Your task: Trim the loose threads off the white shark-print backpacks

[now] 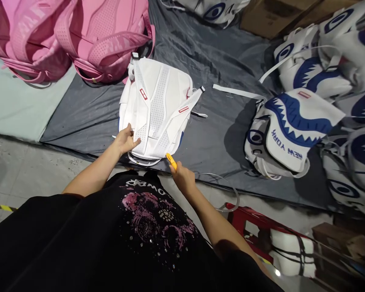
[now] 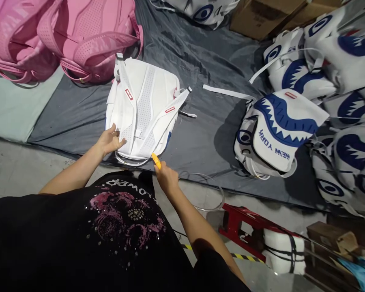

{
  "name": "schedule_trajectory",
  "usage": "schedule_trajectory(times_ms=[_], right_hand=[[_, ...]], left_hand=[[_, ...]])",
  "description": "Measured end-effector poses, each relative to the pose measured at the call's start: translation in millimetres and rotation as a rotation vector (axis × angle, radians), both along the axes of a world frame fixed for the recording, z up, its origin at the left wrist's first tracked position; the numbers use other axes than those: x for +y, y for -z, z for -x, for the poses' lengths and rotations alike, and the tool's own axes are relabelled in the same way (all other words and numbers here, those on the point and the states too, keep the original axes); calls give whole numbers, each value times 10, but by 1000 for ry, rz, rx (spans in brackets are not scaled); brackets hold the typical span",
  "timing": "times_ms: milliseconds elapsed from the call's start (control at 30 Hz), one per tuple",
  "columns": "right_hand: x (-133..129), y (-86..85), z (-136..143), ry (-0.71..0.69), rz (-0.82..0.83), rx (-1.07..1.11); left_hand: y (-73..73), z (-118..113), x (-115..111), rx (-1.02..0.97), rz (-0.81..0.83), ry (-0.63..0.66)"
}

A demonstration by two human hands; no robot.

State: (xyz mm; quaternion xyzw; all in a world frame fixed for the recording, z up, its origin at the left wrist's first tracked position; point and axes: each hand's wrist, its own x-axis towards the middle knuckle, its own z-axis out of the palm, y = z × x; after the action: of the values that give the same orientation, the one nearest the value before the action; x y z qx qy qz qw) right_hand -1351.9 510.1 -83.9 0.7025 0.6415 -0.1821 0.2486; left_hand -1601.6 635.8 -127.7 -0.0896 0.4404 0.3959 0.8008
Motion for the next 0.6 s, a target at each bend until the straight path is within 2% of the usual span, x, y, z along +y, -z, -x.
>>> schedule_trajectory(times_ms=[200, 267, 400, 467, 600], right_hand=[[104, 145, 122, -64, -52, 119], [83, 156, 62, 14, -57, 75], [69, 220, -65, 286, -86, -44], [124, 299, -67, 314, -116, -44], [278, 449, -7, 283, -106, -34]], left_hand=[[224, 77, 34, -160, -72, 45], [272, 127, 27, -188, -110, 68], [363, 159, 39, -167, -168, 117], [407, 133, 76, -155, -193, 164], [442, 55, 173, -179, -238, 215]])
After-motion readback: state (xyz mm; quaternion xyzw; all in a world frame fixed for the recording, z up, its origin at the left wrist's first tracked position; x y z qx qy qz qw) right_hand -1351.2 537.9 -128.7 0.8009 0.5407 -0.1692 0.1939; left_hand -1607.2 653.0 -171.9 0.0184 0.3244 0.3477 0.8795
